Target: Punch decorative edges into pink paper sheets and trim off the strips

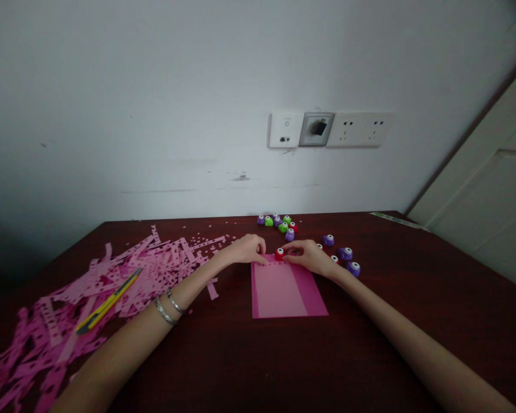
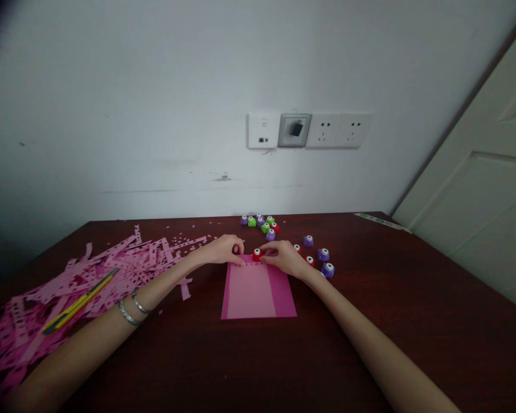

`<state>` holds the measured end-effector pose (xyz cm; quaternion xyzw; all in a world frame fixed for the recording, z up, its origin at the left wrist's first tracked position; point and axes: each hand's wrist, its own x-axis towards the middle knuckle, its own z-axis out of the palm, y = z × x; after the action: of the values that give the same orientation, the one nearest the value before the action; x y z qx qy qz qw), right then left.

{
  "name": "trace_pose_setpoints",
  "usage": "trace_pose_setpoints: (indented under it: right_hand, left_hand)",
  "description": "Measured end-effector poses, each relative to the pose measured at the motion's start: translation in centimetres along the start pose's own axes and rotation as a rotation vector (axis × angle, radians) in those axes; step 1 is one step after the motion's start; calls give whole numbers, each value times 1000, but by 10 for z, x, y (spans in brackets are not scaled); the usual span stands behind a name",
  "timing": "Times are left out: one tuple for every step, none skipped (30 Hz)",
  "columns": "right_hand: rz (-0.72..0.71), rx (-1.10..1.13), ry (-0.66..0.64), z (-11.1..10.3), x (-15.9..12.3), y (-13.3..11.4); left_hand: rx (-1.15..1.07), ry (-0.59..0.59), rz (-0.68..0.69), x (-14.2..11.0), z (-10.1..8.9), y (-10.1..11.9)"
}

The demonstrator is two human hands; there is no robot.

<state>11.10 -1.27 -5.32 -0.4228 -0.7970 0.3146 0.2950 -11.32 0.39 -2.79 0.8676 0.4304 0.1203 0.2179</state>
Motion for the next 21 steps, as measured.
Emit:
trace_pose_setpoints:
  right_hand:
    - [-5,-1,-6,0,0,0]
    - [-8,-3,-11,1,0,0]
    - [-9,-7,-15,1,0,0]
    - [-8,-14,-17,1,0,0]
    - [-5,-23,-16,1,0,-1]
    - [0,-33,-12,1,0,-1]
    - [5,-43,-7,0,0,-2]
    - [11,-51,-2,-2,0,-3]
    - [18,-58,2,-5,0,-4]
    - [24,-65,5,-8,0,-5]
    - [28,-71,6,-12,0,-7]
    - [33,-74,5,-17,0,-8]
    - [40,-73,1,-21,-1,-10]
    - [49,-70,-7,-26,-2,-12]
    - [60,-67,-17,-29,-3,-14]
    - [75,-66,-31,-31,-5,-17]
    - [91,-70,-49,-32,-7,-20]
    - [104,-85,-64,-31,-11,-24]
    - [114,-109,-82,-30,-14,-27]
    - [119,-137,-103,-27,-18,-31]
    - [118,-169,-124,-24,-22,-35]
  left_hand:
    - [0,-8,-1,-1,0,0]
    - [-1,-16,-1,-1,0,1]
    - [-1,-22,-1,-2,-1,2]
    - [0,-29,1,-2,-1,3]
    - [4,-35,2,-3,-1,4]
    - [10,-40,-2,-3,-1,6]
    - [18,-44,-11,-4,-1,8]
    - [28,-44,-22,-4,-1,10]
    - [38,-43,-29,-5,0,12]
    - [44,-38,-33,-6,1,14]
    - [47,-36,-33,-6,2,15]
    - [47,-42,-30,-7,3,17]
    - [47,-53,-33,-7,3,18]
    - [47,-71,-44,-8,4,19]
    - [50,-92,-63,-8,5,20]
    - [54,-117,-86,-8,5,22]
    - [60,-138,-108,-8,6,23]
    - [63,-151,-127,-8,6,24]
    - [66,-156,-141,-8,7,26]
    - [69,-153,-151,-9,7,28]
    - [73,-140,-157,-9,8,30]
